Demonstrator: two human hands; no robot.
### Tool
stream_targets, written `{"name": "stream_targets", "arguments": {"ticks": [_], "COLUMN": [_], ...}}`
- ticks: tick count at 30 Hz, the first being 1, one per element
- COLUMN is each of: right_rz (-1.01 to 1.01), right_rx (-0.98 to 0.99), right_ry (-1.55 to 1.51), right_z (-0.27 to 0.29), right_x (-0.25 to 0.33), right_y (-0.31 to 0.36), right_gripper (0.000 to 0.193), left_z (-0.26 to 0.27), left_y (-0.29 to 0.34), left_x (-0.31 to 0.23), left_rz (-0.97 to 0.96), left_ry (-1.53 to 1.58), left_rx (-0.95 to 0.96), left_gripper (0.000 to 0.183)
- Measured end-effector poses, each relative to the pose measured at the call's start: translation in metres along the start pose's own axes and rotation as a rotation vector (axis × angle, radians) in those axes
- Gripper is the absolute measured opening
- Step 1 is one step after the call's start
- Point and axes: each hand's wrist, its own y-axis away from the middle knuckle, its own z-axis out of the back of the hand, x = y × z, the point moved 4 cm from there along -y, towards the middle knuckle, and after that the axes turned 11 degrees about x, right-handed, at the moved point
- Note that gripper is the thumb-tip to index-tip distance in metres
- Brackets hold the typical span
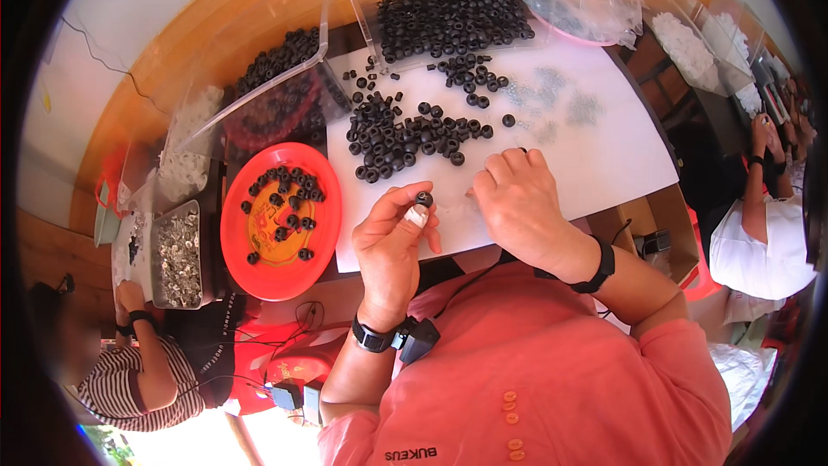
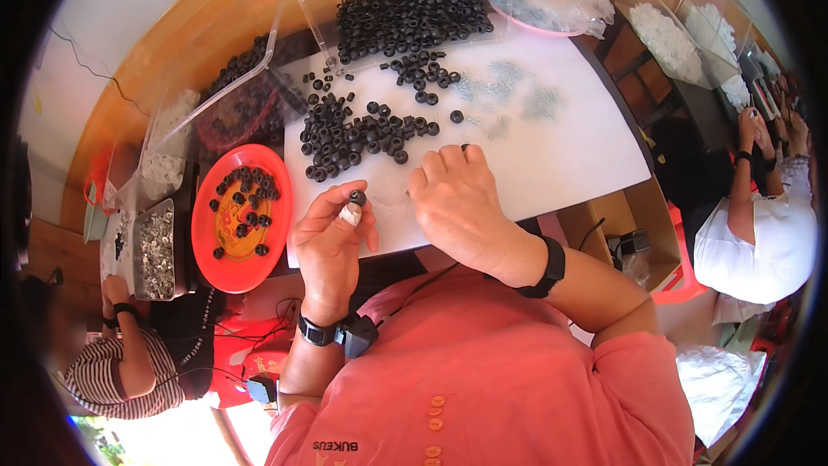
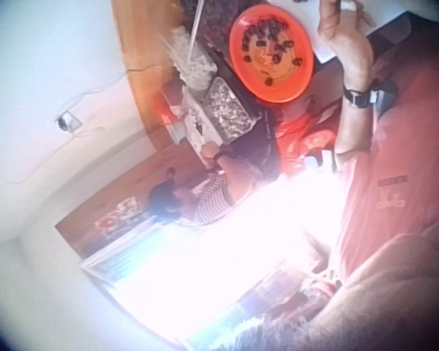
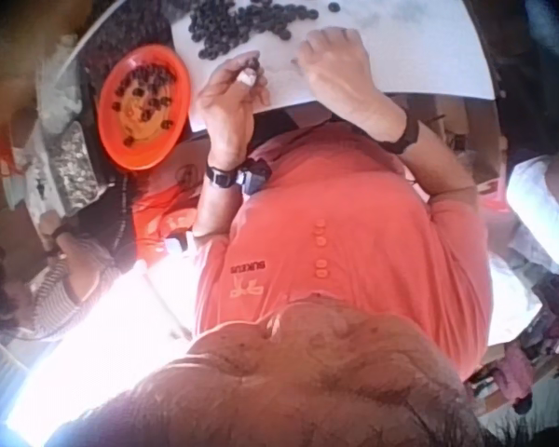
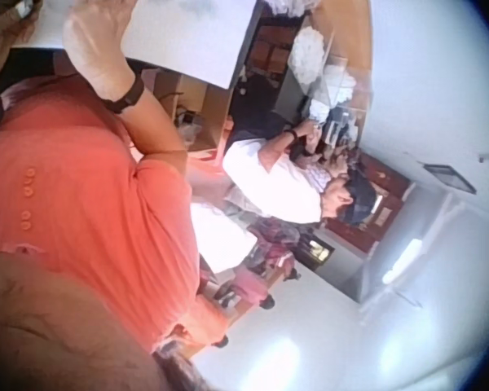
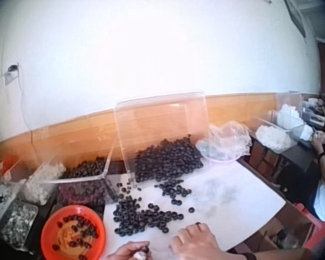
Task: Manually assemble small black circular components by inserting and securing small pins.
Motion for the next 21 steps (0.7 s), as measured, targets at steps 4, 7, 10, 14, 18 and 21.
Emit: {"name": "stream_targets", "arguments": {"ticks": [4, 7, 10, 14, 18, 21], "right_rz": [0.033, 0.05, 0.026, 0.093, 0.072, 0.034], "right_rx": [-0.042, -0.076, -0.077, -0.078, -0.091, -0.14], "right_ry": [-0.08, -0.103, -0.095, -0.128, -0.257, -0.457], "right_z": [-0.005, -0.005, -0.002, -0.004, -0.006, 0.005], "right_x": [-0.005, -0.009, -0.009, -0.007, -0.008, -0.019], "right_y": [-0.002, 0.001, 0.005, 0.006, 0.008, 0.007], "right_gripper": [0.005, 0.005, 0.006, 0.008, 0.014, 0.018], "left_z": [-0.003, -0.002, -0.007, -0.023, -0.019, -0.02], "left_y": [0.0, -0.001, -0.003, -0.006, -0.014, -0.015], "left_x": [-0.002, -0.001, -0.003, -0.007, 0.01, 0.01], "left_rz": [-0.005, -0.013, -0.02, -0.023, 0.063, 0.078], "left_ry": [-0.017, -0.033, -0.078, -0.117, 0.026, 0.008], "left_rx": [-0.015, -0.007, 0.016, 0.04, 0.031, 0.018], "left_gripper": [0.028, 0.028, 0.027, 0.026, 0.025, 0.025]}}
